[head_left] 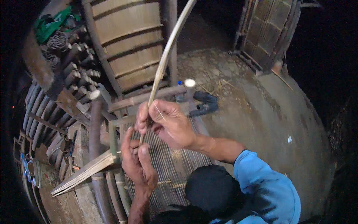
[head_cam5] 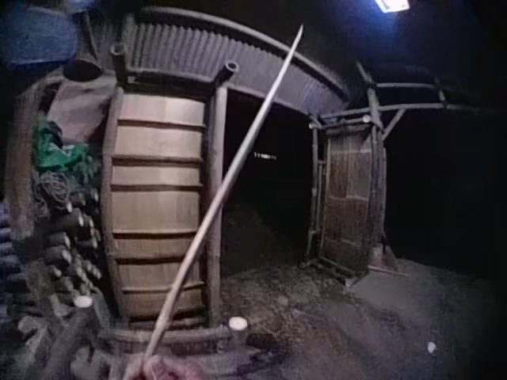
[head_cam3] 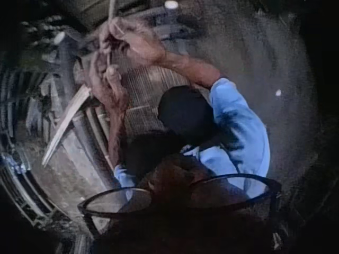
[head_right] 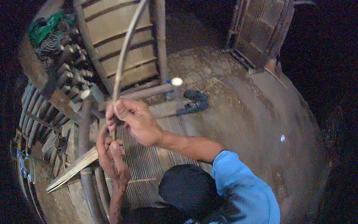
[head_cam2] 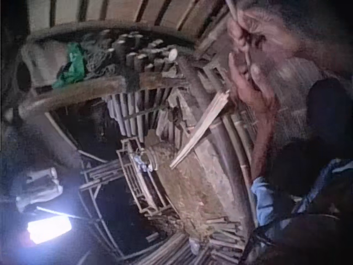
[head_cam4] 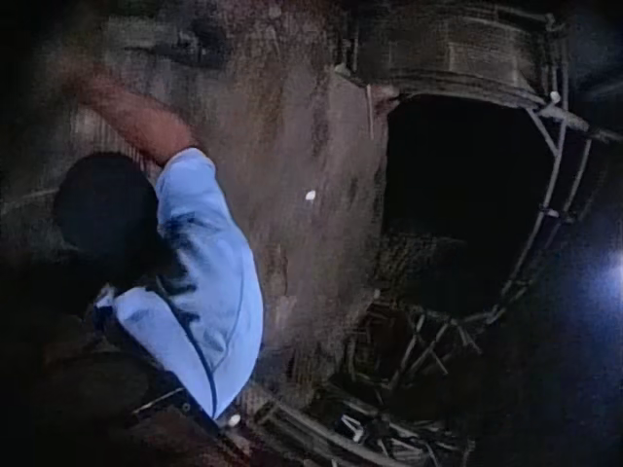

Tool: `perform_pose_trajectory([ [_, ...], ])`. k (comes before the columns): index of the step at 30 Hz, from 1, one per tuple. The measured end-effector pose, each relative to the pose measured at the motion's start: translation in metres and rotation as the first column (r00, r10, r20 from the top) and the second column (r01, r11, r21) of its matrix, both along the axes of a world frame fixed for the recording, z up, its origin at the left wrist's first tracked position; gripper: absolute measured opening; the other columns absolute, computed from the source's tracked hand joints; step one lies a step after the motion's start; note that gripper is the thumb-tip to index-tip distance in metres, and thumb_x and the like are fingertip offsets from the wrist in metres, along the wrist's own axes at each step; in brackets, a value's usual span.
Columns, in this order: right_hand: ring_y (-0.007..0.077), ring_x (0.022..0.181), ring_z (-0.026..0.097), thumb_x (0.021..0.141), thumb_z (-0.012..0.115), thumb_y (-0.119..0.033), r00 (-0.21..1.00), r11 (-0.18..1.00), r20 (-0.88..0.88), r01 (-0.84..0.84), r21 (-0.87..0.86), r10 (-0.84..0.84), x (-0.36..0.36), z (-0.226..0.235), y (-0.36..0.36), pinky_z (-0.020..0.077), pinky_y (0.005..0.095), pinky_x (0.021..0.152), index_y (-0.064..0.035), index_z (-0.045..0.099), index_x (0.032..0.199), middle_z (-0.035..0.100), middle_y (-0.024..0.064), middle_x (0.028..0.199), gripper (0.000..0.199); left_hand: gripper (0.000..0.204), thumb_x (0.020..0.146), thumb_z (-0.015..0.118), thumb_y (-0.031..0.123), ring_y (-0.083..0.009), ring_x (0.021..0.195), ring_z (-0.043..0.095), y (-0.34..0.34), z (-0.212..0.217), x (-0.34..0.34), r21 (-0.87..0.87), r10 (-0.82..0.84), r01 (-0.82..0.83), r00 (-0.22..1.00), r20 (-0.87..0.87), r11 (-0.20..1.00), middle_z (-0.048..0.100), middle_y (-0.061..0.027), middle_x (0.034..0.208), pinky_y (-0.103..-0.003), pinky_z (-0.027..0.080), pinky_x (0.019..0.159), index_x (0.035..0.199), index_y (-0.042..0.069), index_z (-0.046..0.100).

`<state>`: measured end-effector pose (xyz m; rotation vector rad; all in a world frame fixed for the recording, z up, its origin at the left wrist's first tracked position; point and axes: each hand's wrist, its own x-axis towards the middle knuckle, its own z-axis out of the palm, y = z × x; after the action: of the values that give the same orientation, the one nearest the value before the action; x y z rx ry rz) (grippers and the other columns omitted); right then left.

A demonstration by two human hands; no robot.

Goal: The person weaves thin bamboo strips into a large mat, using a knife to shave and smooth a strip before sliding it into the weaving frame.

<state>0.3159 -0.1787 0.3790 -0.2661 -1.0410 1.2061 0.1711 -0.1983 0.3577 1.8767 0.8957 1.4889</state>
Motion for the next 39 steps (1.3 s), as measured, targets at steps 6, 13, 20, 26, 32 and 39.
perform_pose_trajectory([
  [6, 0.0156, 0.093, 0.066, 0.102, 0.054, -0.035, 0.976, 0.95, 0.21, 0.119, -0.288, -0.059, 0.081, -0.11, -0.011, 0.0529, 0.0295, 0.084, -0.0028, 0.065, 0.112, 0.069, 0.0067, 0.102, 0.036, 0.023, 0.102, 0.05, 0.013, -0.0035, 0.065, 0.043, -0.005, -0.063, 0.018, -0.578, -0.334, 0.235, 0.94, -0.071, 0.782, 0.052, 0.0026, 0.078, -0.02, 0.036, 0.057, 0.117, 0.0, 0.063],
  [13, 0.0338, 0.127, 0.05, 0.083, 0.076, -0.027, 0.046, 0.774, 0.99, 0.629, 0.073, -0.131, 0.183, -0.248, 0.022, 0.0402, 0.0445, 0.106, -0.0044, 0.052, 0.136, 0.056, 0.0207, 0.131, 0.063, 0.024, 0.101, 0.055, 0.018, -0.0025, 0.058, 0.042, -0.005, -0.145, 0.023, -0.813, -0.229, 0.31, 0.948, 0.223, 0.494, 0.051, 0.0044, 0.074, -0.02, 0.035, 0.051, 0.118, 0.002, 0.063],
  [20, 0.0362, 0.135, 0.039, 0.079, 0.077, -0.032, -0.341, 0.766, 0.936, 0.579, 0.28, -0.084, 0.256, -0.341, 0.07, 0.036, 0.0515, 0.108, -0.0111, 0.048, 0.138, 0.048, 0.0141, 0.138, 0.07, 0.026, 0.101, 0.054, 0.015, -0.0037, 0.059, 0.043, 0.0, -0.166, 0.065, -0.888, -0.157, 0.366, 0.93, 0.333, 0.277, 0.055, 0.0025, 0.077, -0.021, 0.035, 0.051, 0.122, 0.002, 0.063],
  [26, 0.0383, 0.132, 0.037, 0.077, 0.077, -0.027, -0.457, 0.851, 0.875, 0.513, 0.113, 0.159, 0.254, -0.34, 0.078, 0.0414, 0.0565, 0.1, -0.0181, 0.053, 0.137, 0.049, 0.0139, 0.133, 0.065, 0.03, 0.102, 0.045, 0.006, -0.0068, 0.057, 0.043, -0.003, -0.18, 0.084, -0.875, -0.121, 0.46, 0.887, 0.446, 0.149, 0.057, -0.0033, 0.086, -0.022, 0.033, 0.047, 0.129, 0.0, 0.058],
  [32, 0.0409, 0.111, 0.058, 0.075, 0.074, -0.02, -0.275, 0.773, 0.952, 0.63, 0.071, 0.137, 0.257, -0.336, -0.002, 0.0503, 0.0482, 0.09, -0.0135, 0.055, 0.129, 0.058, 0.021, 0.119, 0.058, 0.035, 0.102, 0.045, 0.007, -0.0073, 0.058, 0.044, -0.011, -0.176, 0.073, -0.875, -0.102, 0.484, 0.872, 0.479, 0.023, 0.057, -0.0037, 0.086, -0.023, 0.034, 0.046, 0.136, 0.003, 0.052],
  [39, 0.0376, 0.092, 0.068, 0.08, 0.072, -0.043, 0.052, 0.383, 0.947, 0.906, -0.178, 0.317, 0.233, -0.296, -0.133, 0.0523, 0.0491, 0.08, -0.0091, 0.065, 0.105, 0.071, 0.0166, 0.098, 0.042, 0.033, 0.104, 0.045, 0.015, -0.0069, 0.055, 0.045, -0.032, -0.159, 0.039, -0.944, -0.235, 0.329, 0.92, 0.314, 0.025, 0.055, -0.002, 0.076, -0.023, 0.032, 0.042, 0.132, 0.004, 0.055],
])
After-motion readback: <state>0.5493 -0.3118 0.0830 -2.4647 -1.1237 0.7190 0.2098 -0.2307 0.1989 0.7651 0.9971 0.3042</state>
